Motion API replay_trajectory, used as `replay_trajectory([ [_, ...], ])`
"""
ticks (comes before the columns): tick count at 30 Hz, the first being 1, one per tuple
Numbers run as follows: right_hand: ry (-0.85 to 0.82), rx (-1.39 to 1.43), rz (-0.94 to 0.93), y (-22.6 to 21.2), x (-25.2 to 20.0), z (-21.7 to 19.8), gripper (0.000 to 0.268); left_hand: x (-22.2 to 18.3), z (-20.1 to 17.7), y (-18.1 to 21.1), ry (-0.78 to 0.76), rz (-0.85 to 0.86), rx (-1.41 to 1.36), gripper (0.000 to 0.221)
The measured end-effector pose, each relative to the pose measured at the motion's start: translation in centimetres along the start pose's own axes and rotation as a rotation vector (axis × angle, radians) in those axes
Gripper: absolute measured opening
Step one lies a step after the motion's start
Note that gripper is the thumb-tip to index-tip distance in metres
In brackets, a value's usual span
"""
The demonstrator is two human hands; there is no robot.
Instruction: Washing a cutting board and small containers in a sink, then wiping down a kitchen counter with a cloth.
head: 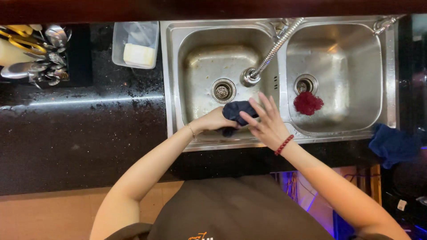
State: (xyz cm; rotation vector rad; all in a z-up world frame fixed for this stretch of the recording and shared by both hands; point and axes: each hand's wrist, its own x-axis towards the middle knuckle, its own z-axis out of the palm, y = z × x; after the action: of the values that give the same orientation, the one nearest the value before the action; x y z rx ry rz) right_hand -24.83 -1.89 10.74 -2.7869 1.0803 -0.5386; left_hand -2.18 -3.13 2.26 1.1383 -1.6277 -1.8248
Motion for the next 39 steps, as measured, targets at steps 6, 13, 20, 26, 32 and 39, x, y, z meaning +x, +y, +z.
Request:
replay_trajectory([
  [6, 0.103, -0.061, -0.496, 5.2, 2.2, 3.4, 0.051, 0.6, 2.0, -0.3, -0.375, -0.258, -0.260, 0.042],
  [13, -0.358, 0.016, 0.297, 3.4, 1.2, 7.7, 0.020, 3.8, 3.9, -3.5, 0.381, 0.052, 0.848, 0.023],
  [20, -0.066, 0.805, 0.871, 3.3, -4.3, 13.1, 0.012, 7.5, 1.1, -1.2, 0.131, 0.519, 1.166, 0.037],
  [26, -0.012, 1.591, 1.555, 1.0, -2.7, 8.9, 0.018, 10.9, 0.7, -1.7, 0.225, 1.026, 1.155, 0.020],
  [32, 0.006, 2.113, 1.530, -0.5, -2.0, 9.7, 0.025, 9.9, -0.8, -1.1, 0.317, 0.962, 1.101, 0.014],
  [39, -0.004, 2.574, 1.360, -3.6, 1.4, 9.2, 0.018, 9.2, -5.0, 0.1, -0.062, 1.039, 1.171, 0.015],
])
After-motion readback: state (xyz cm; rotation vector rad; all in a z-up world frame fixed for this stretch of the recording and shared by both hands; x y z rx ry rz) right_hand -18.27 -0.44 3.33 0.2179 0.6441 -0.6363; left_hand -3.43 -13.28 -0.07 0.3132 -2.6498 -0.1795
